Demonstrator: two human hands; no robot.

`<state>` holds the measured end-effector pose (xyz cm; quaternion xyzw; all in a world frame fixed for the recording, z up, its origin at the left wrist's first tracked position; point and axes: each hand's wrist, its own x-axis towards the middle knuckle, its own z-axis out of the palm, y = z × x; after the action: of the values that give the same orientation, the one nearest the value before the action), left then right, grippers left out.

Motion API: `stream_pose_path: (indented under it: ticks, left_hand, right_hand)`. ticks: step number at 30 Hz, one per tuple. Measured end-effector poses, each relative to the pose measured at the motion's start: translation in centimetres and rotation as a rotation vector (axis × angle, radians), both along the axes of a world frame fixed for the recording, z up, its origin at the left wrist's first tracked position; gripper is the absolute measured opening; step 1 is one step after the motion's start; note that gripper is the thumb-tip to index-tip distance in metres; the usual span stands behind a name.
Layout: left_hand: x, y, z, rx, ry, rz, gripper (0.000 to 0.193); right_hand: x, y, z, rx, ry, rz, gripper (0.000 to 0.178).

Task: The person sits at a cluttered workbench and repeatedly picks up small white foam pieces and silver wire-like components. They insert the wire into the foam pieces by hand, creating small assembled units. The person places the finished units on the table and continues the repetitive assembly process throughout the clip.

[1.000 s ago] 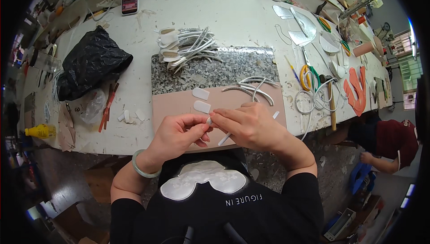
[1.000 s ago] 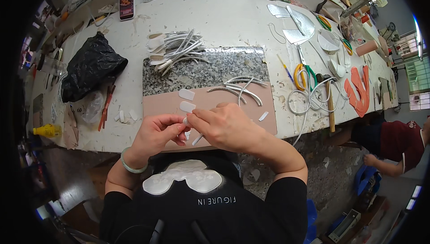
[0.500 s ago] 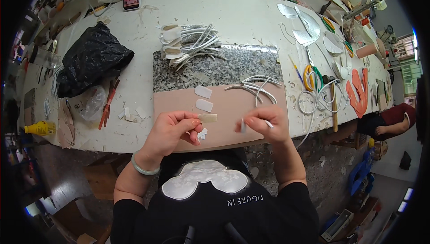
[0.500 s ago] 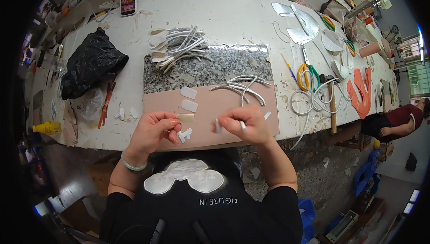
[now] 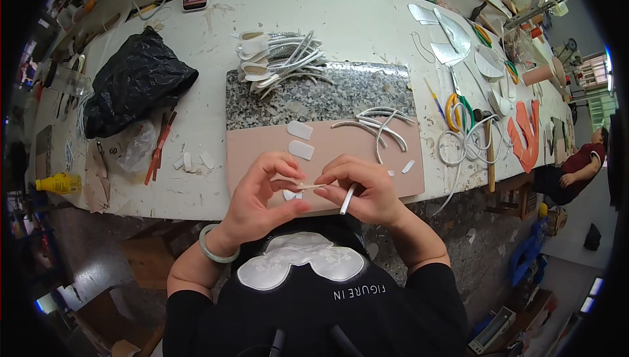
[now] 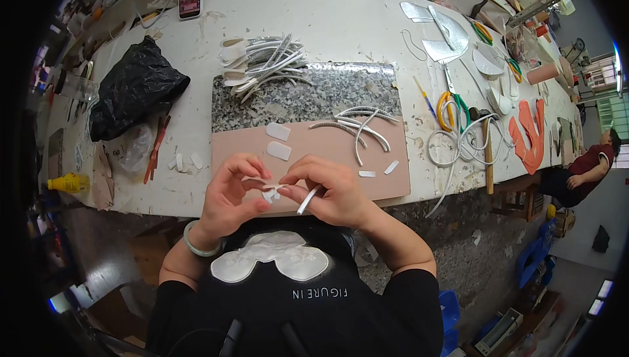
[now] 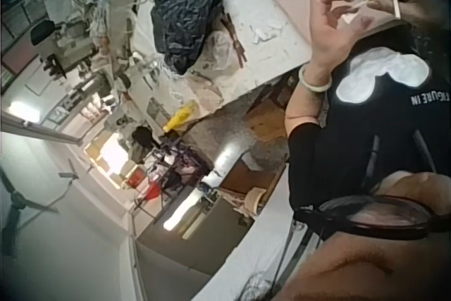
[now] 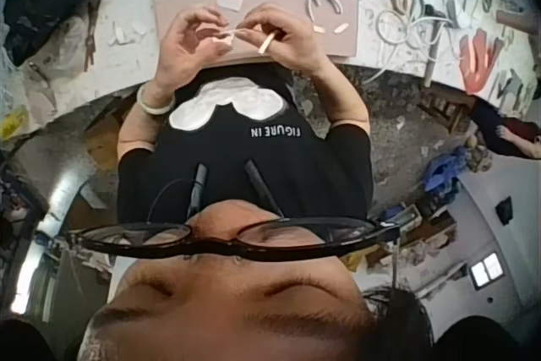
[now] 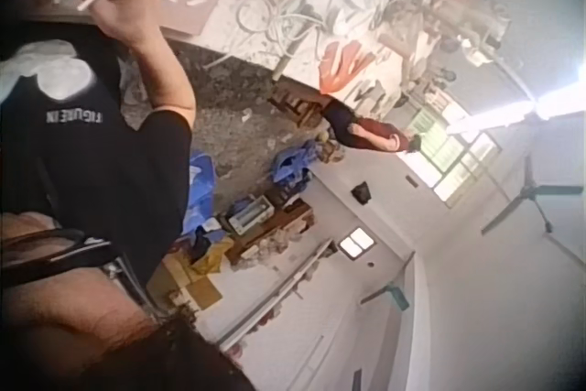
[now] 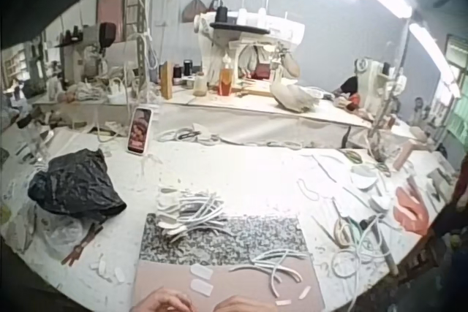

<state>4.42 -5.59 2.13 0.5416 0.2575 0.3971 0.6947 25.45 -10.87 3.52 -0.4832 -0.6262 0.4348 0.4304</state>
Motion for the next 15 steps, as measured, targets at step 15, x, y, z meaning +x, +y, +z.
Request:
stream_pose_path:
  ticks: [15]
  left_hand:
    - [-1.7, 1.1, -0.4, -0.348, 0.077, -0.141, 0.015]
  right_hand:
    - [-0.1, 0.2, 0.0, -0.313, -0.045, -0.010, 0.019]
